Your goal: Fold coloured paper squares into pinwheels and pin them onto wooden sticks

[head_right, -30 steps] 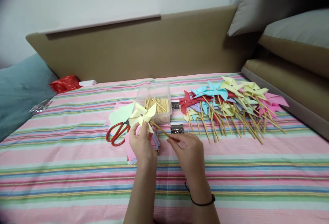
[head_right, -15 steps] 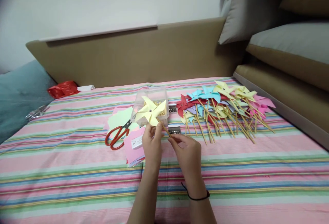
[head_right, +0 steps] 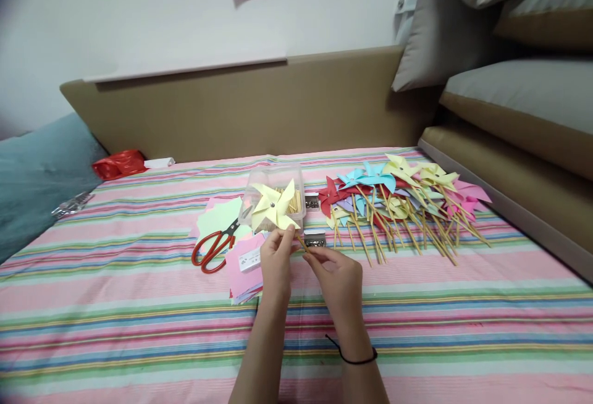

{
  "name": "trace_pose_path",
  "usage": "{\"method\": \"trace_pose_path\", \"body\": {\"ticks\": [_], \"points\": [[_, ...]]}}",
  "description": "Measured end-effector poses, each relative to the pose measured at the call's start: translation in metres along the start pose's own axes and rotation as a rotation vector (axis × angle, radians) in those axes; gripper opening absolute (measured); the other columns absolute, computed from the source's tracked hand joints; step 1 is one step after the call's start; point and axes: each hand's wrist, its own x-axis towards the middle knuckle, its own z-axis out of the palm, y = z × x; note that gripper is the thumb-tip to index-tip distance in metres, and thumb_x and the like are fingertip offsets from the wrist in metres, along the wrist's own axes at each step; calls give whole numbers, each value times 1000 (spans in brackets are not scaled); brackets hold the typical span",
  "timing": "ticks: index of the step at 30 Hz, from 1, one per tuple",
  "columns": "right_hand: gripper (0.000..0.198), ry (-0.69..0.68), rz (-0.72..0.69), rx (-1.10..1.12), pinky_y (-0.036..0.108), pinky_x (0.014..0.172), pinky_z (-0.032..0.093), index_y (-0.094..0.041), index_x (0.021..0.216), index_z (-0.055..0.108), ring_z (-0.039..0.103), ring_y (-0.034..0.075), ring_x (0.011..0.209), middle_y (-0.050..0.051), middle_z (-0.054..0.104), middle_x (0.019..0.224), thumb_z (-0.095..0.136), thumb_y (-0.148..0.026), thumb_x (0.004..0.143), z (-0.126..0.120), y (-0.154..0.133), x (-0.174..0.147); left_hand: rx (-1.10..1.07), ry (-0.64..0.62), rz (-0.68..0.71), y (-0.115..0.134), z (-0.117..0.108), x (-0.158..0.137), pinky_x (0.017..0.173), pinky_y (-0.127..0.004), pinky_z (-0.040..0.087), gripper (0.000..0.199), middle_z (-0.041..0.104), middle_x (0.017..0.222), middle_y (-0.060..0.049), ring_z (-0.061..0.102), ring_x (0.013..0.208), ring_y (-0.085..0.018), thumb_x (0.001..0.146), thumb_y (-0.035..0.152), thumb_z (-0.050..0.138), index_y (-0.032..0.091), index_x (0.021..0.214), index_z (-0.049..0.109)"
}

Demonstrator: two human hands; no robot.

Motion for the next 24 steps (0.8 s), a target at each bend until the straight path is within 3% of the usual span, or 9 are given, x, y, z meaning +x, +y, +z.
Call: {"method": "trace_pose_path", "body": {"ticks": [8, 13, 17, 20, 24], "points": [[11, -43, -12, 29, 37, 71, 59, -23, 78, 78, 73, 26, 74, 5, 77, 79, 73, -30, 71, -6, 2, 0, -80, -82, 18, 5, 8, 0, 62, -23, 45, 26, 63, 65, -1, 59, 64, -12, 75, 38, 68, 16, 71, 55], [13, 64, -9, 100, 37, 70, 59, -21, 78, 78, 72, 25, 73, 6, 77, 78, 73, -31, 71, -25, -9, 3, -88, -147, 43, 8, 17, -6, 63, -24, 45, 31, 66, 73, -4, 61, 69, -15, 71, 43, 71, 16, 79, 60], [30, 329, -51, 20, 38, 69, 58, -17, 85, 78, 72, 26, 72, 9, 77, 80, 73, -42, 69, -82, -1, 32, -63, -199, 36, 9, 17, -9, 61, -26, 46, 35, 66, 71, -5, 61, 66, -16, 69, 48, 72, 16, 78, 62], [41, 475, -39, -318, 37, 69, 54, -15, 89, 78, 71, 28, 76, 11, 77, 83, 67, -50, 70, -139, 12, 70, -42, -221, 52, 8, 14, -8, 62, -27, 47, 34, 66, 69, -5, 61, 64, -16, 68, 48, 72, 16, 76, 62], [34, 503, 35, -502, 38, 64, 46, -12, 75, 79, 69, 33, 70, 16, 75, 69, 69, -44, 66, -191, 28, 122, -40, -242, 39, 6, 13, -5, 63, -28, 48, 31, 68, 71, -5, 62, 65, -17, 69, 45, 71, 17, 76, 61]]}}
